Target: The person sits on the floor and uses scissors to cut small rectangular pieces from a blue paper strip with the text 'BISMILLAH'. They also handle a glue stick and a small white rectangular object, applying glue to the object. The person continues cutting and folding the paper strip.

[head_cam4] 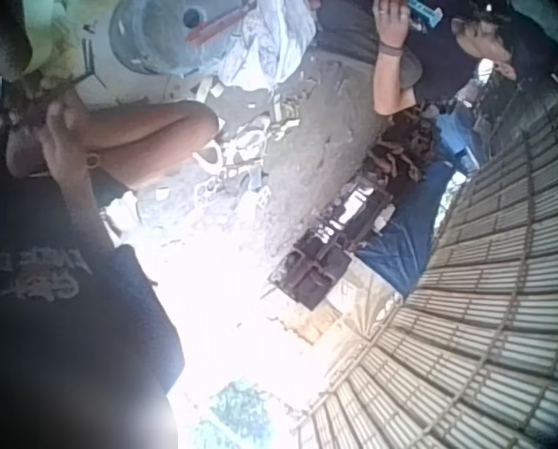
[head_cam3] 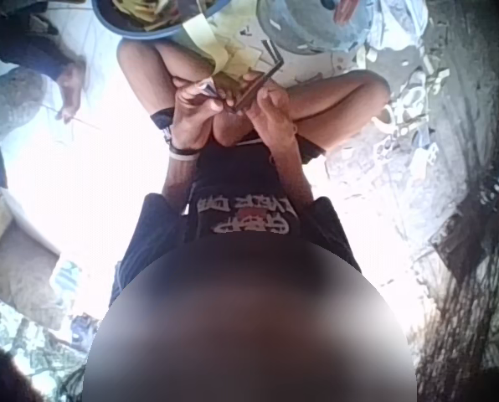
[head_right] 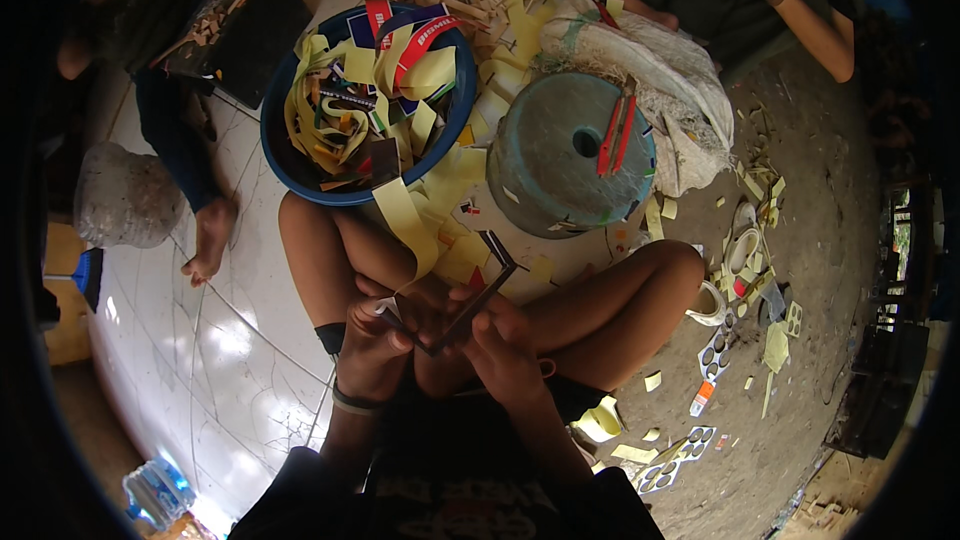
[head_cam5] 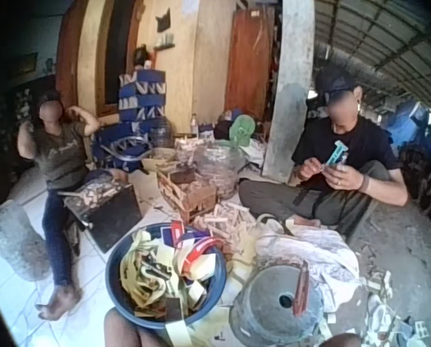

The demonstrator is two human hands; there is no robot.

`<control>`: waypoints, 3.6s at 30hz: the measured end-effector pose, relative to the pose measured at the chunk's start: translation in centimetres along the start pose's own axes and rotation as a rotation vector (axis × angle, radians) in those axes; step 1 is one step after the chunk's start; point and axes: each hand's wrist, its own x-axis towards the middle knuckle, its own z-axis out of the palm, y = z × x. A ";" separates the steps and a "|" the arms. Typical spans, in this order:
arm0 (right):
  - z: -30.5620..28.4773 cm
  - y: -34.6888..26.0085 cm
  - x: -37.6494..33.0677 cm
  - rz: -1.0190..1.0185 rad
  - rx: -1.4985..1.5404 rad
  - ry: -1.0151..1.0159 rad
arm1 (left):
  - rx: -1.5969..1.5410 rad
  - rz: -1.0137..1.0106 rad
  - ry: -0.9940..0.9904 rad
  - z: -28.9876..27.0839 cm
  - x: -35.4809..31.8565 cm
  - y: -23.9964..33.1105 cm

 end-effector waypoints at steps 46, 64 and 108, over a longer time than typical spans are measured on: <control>-1.3 1.2 0.8 0.215 0.216 0.273 | 0.053 -0.071 0.376 -0.9 0.0 -2.1; -1.9 -0.7 0.7 0.227 0.235 0.221 | 0.694 0.222 0.056 -1.3 -0.3 -1.5; -1.0 -2.0 -1.8 0.142 -0.130 -0.176 | 0.499 0.149 -0.249 -2.0 -1.6 -0.7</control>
